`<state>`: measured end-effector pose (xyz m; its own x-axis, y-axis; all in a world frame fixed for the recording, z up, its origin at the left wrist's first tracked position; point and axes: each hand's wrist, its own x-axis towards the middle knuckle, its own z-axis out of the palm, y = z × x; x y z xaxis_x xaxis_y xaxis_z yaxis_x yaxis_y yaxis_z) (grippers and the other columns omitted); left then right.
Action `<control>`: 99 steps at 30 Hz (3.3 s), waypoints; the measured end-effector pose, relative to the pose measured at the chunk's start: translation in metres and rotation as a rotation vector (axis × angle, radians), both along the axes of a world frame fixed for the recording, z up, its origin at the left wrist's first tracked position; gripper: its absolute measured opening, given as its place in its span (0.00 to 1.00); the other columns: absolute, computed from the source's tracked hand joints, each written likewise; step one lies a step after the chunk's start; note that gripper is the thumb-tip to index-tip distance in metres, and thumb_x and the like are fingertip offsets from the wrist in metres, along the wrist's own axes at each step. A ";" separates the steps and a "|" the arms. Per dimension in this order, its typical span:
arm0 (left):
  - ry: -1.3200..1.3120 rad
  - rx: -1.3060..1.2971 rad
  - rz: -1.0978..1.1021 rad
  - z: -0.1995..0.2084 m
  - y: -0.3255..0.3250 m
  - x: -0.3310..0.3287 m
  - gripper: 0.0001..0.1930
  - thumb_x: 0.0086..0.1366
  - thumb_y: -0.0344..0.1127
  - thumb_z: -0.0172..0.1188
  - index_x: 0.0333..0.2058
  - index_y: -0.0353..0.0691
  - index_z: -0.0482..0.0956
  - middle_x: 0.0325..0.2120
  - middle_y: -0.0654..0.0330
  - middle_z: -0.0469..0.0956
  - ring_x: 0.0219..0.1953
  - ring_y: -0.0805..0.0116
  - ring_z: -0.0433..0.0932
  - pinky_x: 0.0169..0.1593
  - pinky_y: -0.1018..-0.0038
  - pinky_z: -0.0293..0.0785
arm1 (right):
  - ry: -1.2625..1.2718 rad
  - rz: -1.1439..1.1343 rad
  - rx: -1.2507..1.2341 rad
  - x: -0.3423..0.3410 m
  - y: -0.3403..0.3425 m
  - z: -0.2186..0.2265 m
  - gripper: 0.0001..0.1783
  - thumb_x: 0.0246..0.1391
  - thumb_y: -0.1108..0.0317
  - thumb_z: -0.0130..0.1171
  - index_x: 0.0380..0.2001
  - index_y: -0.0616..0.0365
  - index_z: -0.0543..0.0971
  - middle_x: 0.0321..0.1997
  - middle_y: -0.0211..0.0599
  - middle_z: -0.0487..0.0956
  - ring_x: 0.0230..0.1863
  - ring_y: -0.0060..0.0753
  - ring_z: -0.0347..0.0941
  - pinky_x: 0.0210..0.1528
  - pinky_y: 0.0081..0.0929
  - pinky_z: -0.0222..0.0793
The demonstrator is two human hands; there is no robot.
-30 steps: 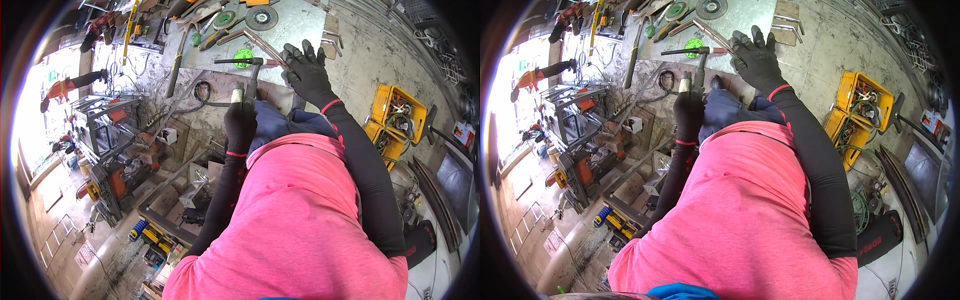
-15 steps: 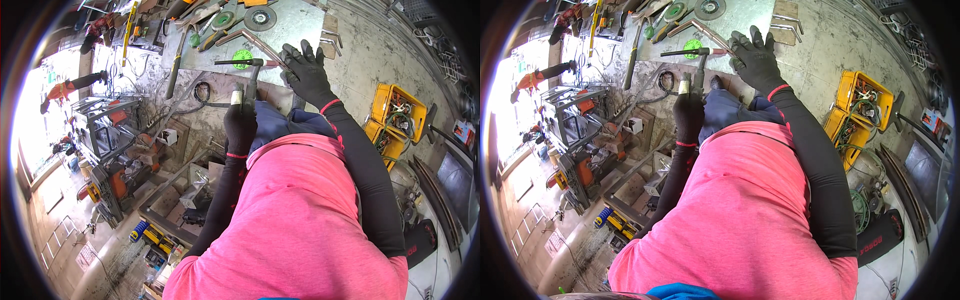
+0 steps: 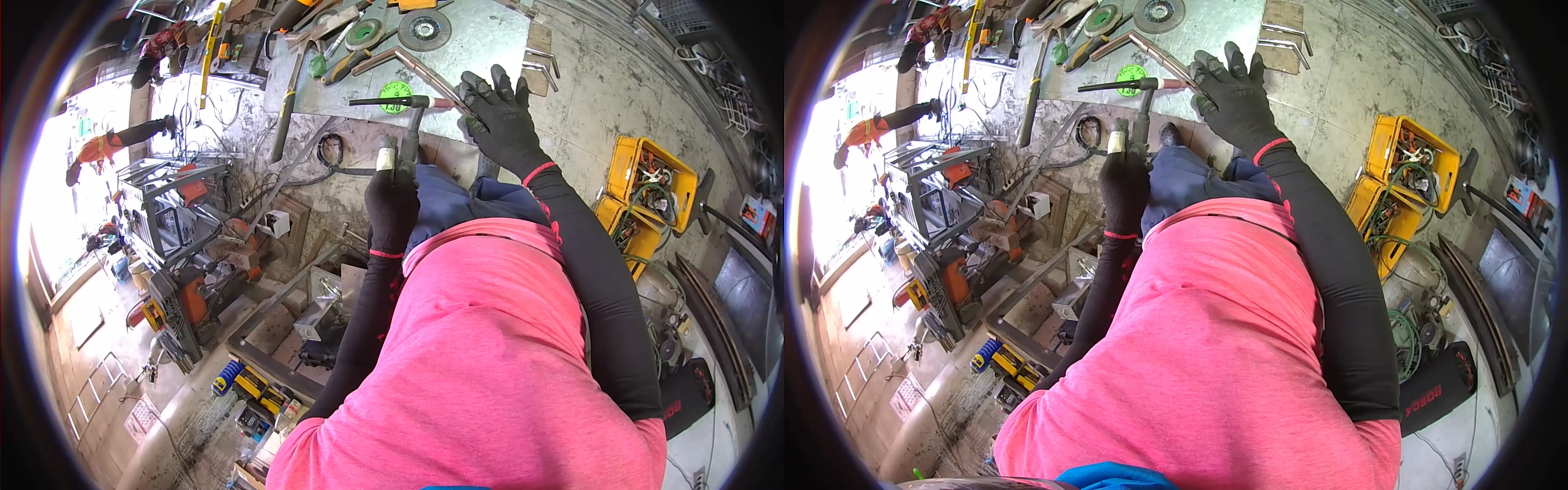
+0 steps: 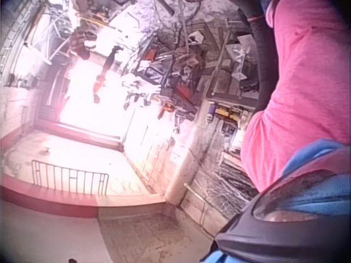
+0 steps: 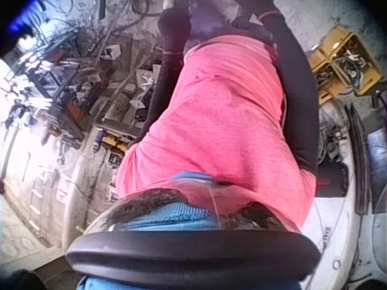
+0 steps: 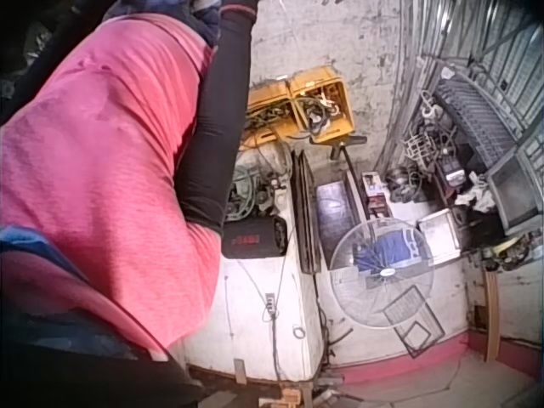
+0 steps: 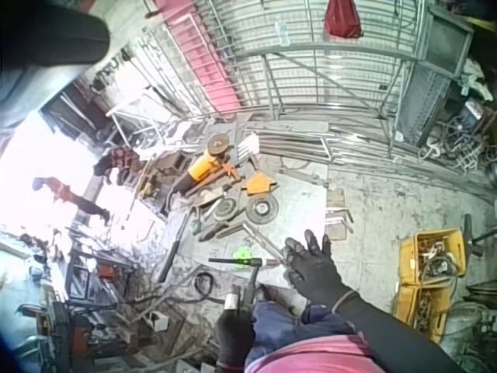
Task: The recorder uses a TIG welder to join metal bars, then uses an angle grinder to smooth the joints and check the fitment of a frame assembly.
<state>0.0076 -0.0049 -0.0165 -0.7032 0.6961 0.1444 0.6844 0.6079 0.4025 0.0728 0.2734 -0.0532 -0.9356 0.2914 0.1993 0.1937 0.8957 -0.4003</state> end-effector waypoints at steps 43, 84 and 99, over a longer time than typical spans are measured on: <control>-1.115 0.626 0.599 0.042 0.011 -0.040 0.30 0.76 0.31 0.58 0.74 0.35 0.69 0.46 0.61 0.82 0.41 0.75 0.82 0.42 0.75 0.80 | -0.261 -0.396 -0.576 0.078 -0.019 0.032 0.23 0.59 0.53 0.79 0.50 0.55 0.85 0.40 0.40 0.88 0.37 0.41 0.85 0.44 0.36 0.79; -0.082 -0.112 -0.272 0.045 0.011 -0.074 0.19 0.55 0.32 0.76 0.43 0.34 0.82 0.37 0.51 0.83 0.32 0.58 0.83 0.32 0.64 0.81 | -0.181 -0.490 -1.388 0.077 0.000 0.039 0.14 0.77 0.65 0.54 0.46 0.63 0.85 0.27 0.33 0.82 0.24 0.24 0.75 0.30 0.29 0.74; -0.764 0.124 0.498 0.077 0.040 -0.032 0.15 0.73 0.39 0.58 0.38 0.27 0.79 0.24 0.52 0.80 0.24 0.63 0.80 0.31 0.61 0.75 | -0.147 -0.504 -1.305 0.074 -0.009 0.021 0.13 0.72 0.62 0.62 0.47 0.61 0.85 0.30 0.37 0.86 0.27 0.24 0.80 0.32 0.30 0.77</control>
<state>-0.0239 0.0355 0.0604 -0.8524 0.2982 -0.4296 -0.1237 0.6832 0.7197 0.1467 0.2645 -0.0320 -0.6648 0.4937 -0.5607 0.4907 -0.2773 -0.8260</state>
